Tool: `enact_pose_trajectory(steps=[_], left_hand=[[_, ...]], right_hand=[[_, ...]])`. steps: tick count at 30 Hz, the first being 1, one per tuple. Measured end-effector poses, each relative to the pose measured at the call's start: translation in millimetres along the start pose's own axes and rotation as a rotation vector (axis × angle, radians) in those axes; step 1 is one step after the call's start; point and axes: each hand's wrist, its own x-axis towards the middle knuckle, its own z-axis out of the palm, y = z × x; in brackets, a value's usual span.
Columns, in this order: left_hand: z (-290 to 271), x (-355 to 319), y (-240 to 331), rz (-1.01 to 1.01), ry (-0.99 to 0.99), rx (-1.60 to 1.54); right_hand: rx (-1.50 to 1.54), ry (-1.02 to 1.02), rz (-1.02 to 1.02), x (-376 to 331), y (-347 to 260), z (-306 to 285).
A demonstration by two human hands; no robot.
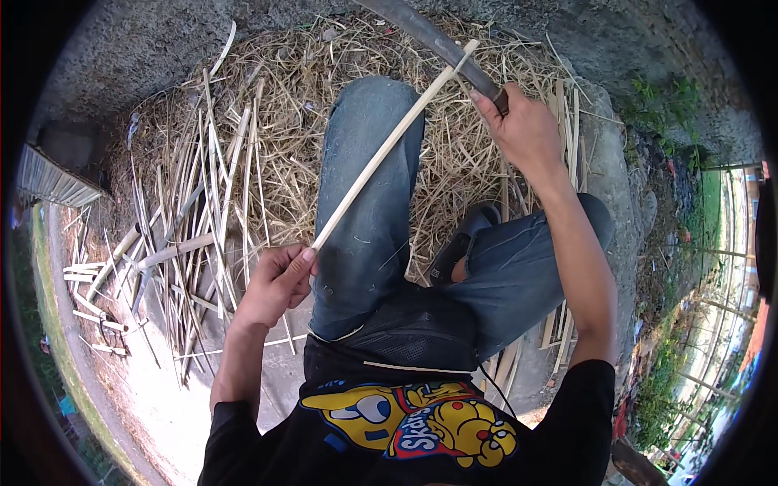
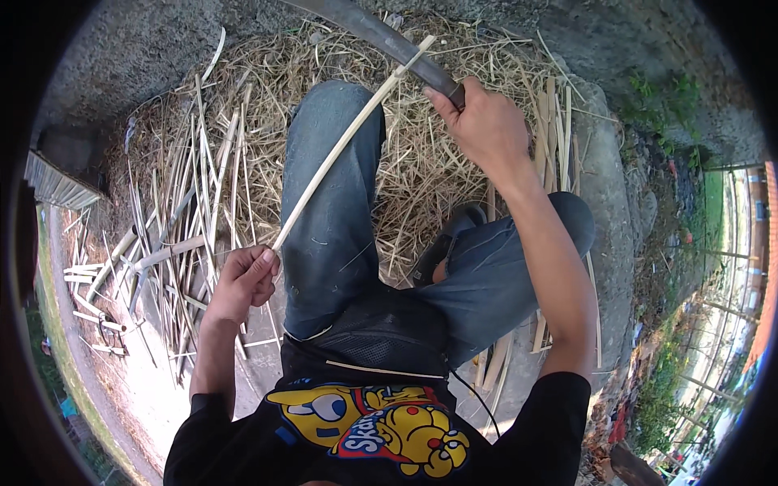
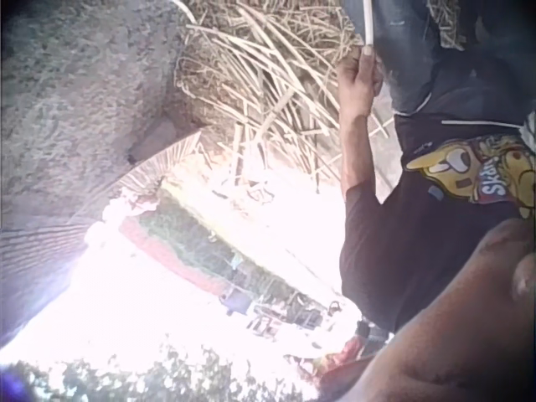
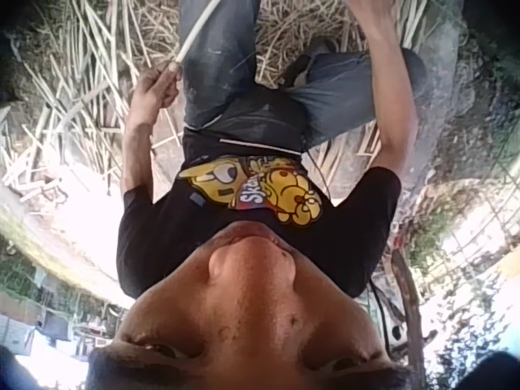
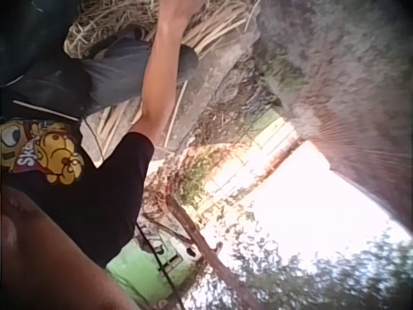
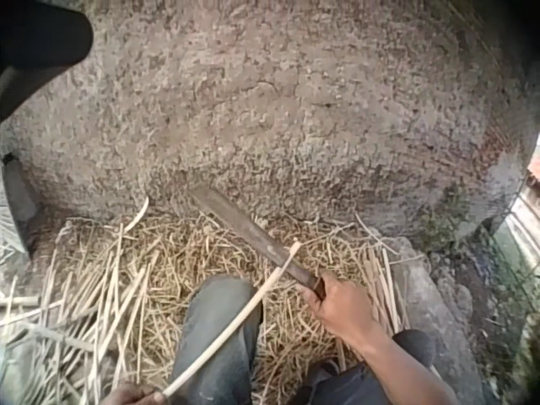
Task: The person strips bark from a bamboo stalk using a large blade while seated outdoors. The person holds the blade against the stalk and pulls the stalk through to shave off thin strips, repeating this action along the length of the material.
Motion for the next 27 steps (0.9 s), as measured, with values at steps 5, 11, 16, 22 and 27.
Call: enact_pose_trajectory(steps=[5, 11, 16, 22, 27], left_hand=[[-1.8, 0.8, 1.5, 0.01, 0.011, -0.058], [-29.5, -20.7, -13.3, -0.023, 0.001, -0.068], [-42.6, -27.0, -26.3, -0.054, 0.02, -0.13], [-31.4, -8.6, -11.0, -0.119, -0.039, -0.262], [-23.2, 16.1, -0.6, -0.238, -0.257, -0.48]], right_hand=[[0.177, 0.0, -0.282, -32.5, -55.4, 6.1], [0.064, 0.048, 0.02, 19.4, 14.5, -1.6], [0.102, 0.118, 0.386, 56.1, 137.2, 5.9], [0.457, 0.12, 0.279, 12.9, 77.2, 2.9], [0.422, -0.089, 0.047, -17.0, 1.0, 0.2]])
